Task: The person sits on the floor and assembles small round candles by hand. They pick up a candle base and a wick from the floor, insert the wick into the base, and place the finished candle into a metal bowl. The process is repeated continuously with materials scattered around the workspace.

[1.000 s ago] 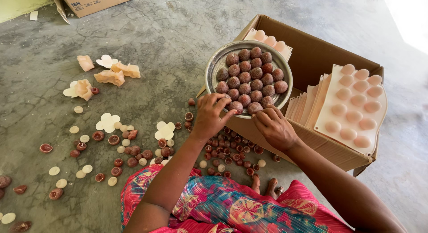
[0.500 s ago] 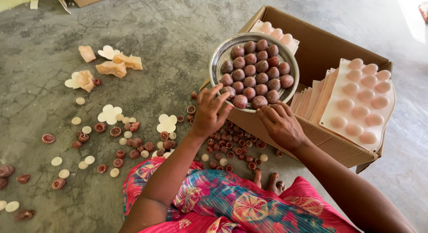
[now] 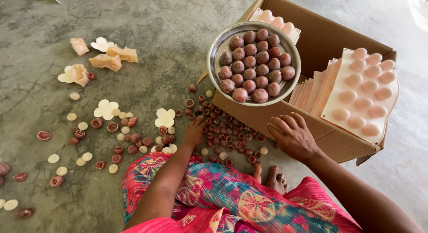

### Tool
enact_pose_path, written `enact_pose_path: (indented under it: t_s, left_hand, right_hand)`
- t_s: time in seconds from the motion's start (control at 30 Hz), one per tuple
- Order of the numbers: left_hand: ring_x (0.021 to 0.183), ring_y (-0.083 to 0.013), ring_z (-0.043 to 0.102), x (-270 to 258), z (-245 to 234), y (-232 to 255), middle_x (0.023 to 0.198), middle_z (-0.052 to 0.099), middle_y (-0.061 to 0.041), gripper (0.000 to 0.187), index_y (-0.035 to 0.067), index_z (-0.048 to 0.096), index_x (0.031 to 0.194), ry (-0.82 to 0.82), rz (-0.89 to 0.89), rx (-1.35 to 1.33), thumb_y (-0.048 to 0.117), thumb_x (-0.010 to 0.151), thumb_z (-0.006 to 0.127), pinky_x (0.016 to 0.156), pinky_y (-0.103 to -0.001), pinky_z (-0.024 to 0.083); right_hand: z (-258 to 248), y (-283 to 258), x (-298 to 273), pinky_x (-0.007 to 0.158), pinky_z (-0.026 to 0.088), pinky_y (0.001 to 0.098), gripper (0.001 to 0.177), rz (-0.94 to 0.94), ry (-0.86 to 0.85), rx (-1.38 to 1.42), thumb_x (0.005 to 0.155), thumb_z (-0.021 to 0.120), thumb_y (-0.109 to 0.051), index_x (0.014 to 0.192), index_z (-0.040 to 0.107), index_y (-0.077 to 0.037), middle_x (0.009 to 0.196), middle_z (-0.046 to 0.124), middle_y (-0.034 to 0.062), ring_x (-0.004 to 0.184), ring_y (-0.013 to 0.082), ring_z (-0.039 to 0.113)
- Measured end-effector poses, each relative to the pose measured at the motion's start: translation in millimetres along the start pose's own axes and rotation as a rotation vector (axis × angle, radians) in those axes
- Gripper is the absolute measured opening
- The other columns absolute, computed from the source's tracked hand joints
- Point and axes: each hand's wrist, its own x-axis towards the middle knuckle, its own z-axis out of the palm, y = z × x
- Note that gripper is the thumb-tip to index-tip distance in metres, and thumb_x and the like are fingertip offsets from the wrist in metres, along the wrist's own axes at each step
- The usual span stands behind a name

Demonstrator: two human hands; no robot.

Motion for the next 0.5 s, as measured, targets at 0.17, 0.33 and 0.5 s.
enact_pose_path:
  t_s: [0.17, 0.33, 0.5]
  left_hand:
    - [0.128, -0.0352, 0.051, -1, 12, -3, 0.143, 0.048, -0.007, 0.053, 0.017, 0.055, 0.141, -0.202, -0.203, 0.118, 0.003, 0.091, 0.058, 0.101, -0.053, 0.047]
    - [0.124, -0.0425, 0.052, 5, 15, -8, 0.148, 0.041, -0.018, 0.042, 0.013, 0.056, 0.129, -0.225, -0.361, 0.116, 0.011, 0.088, 0.066, 0.098, -0.051, 0.049]
    - [0.112, -0.0431, 0.06, -5, 20, -43, 0.121, 0.06, -0.019, 0.04, 0.017, 0.06, 0.128, -0.006, -0.317, 0.035, 0.016, 0.09, 0.074, 0.093, -0.053, 0.052]
  right_hand:
    - [4, 2, -4, 0.112, 0.037, 0.0501, 0.047, 0.005, 0.03, 0.035, 0.07, 0.076, -0.018, 0.116, 0.068, -0.01, 0.126, 0.062, 0.0073, 0.119, 0.0268, 0.057]
    - [7, 1, -6, 0.11, 0.038, 0.0496, 0.035, -0.026, 0.057, 0.026, 0.077, 0.074, -0.016, 0.111, 0.07, -0.01, 0.123, 0.064, 0.0064, 0.116, 0.0246, 0.059]
    - [7, -2, -12, 0.109, 0.04, 0.0492, 0.032, -0.033, 0.088, 0.055, 0.078, 0.073, -0.016, 0.109, 0.072, -0.011, 0.123, 0.065, 0.0065, 0.115, 0.0251, 0.059]
